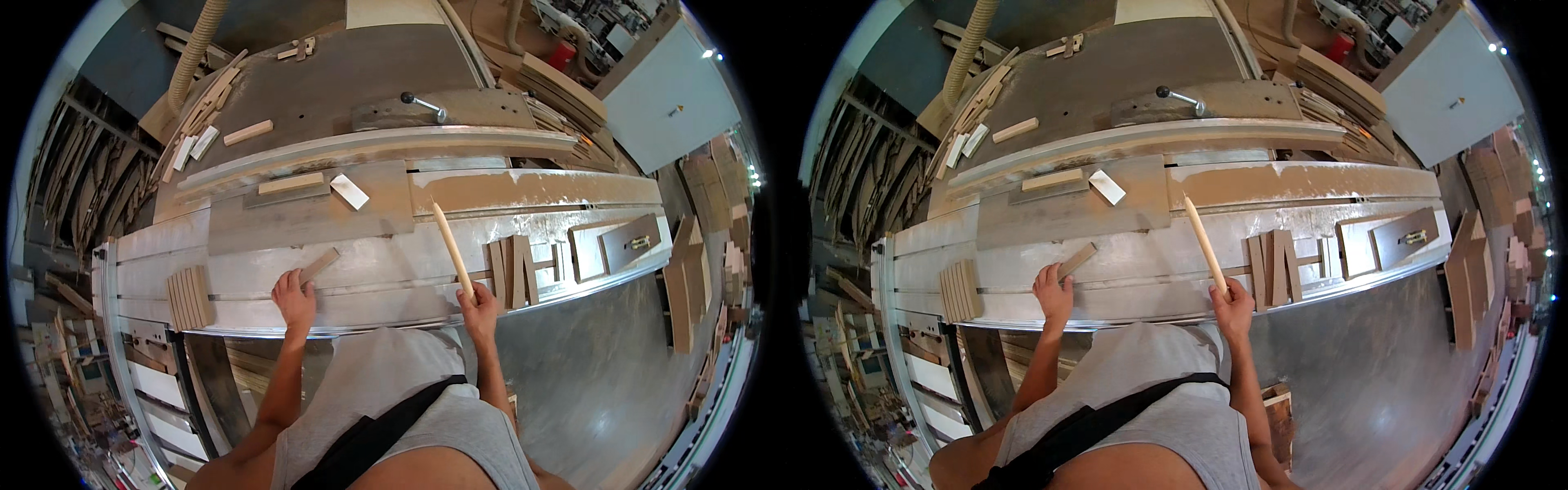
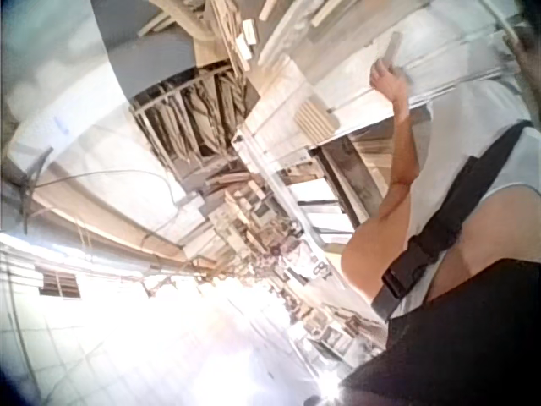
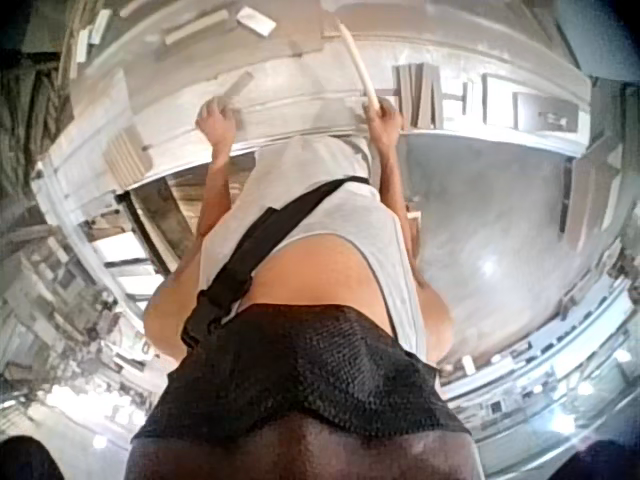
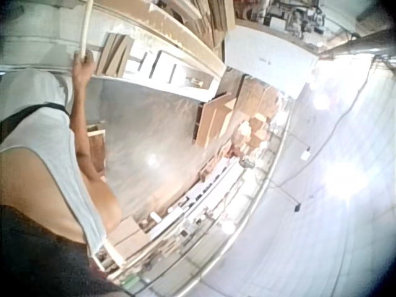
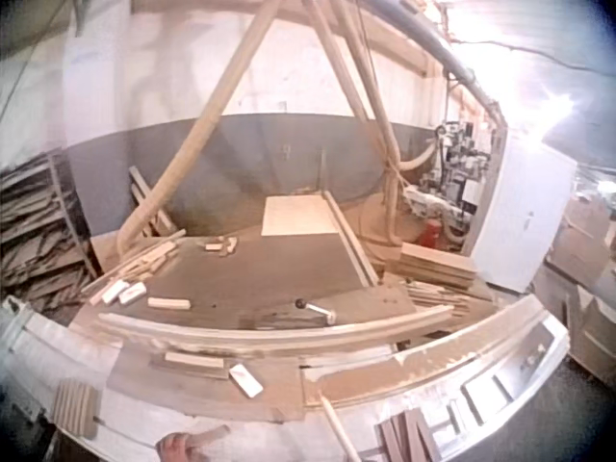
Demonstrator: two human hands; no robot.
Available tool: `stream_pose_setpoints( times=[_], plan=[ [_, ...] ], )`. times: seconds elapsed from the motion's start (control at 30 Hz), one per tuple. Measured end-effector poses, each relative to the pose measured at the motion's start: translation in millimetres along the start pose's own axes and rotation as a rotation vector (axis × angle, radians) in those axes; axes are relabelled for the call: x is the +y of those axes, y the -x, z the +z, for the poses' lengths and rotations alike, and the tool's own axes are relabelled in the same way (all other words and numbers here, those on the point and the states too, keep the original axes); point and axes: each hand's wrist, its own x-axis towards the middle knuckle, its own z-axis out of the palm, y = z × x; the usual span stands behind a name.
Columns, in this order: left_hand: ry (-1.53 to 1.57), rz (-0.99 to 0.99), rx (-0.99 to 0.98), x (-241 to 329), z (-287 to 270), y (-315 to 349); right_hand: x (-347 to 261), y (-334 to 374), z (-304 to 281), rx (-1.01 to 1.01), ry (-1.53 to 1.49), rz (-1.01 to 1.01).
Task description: The person holds a wooden dowel and places it onto various small wooden pieces on a workbench, then aligns the pieces with the edge of the workbench.
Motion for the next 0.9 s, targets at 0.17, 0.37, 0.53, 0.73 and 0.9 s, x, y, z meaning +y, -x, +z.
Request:
stream_pose_setpoints(
  times=[0.17,0.37,0.53,0.73,0.9],
  plan=[
    [-0.043,0.019,0.053,32,6,-11,-15,-37,-20,-0.019,0.073,-0.089],
    [0.001,0.117,0.02,71,10,-70,-27,-75,-35,-0.072,0.089,-0.095],
    [-0.01,0.188,-0.151,56,14,-76,-24,-81,-40,-0.021,0.069,-0.12],
    [0.036,0.288,-0.174,62,4,-64,-2,-73,-42,0.033,0.066,-0.024],
    [0.061,0.356,-0.125,75,7,-74,20,-67,-32,0.054,0.023,-0.047]
  ],
)
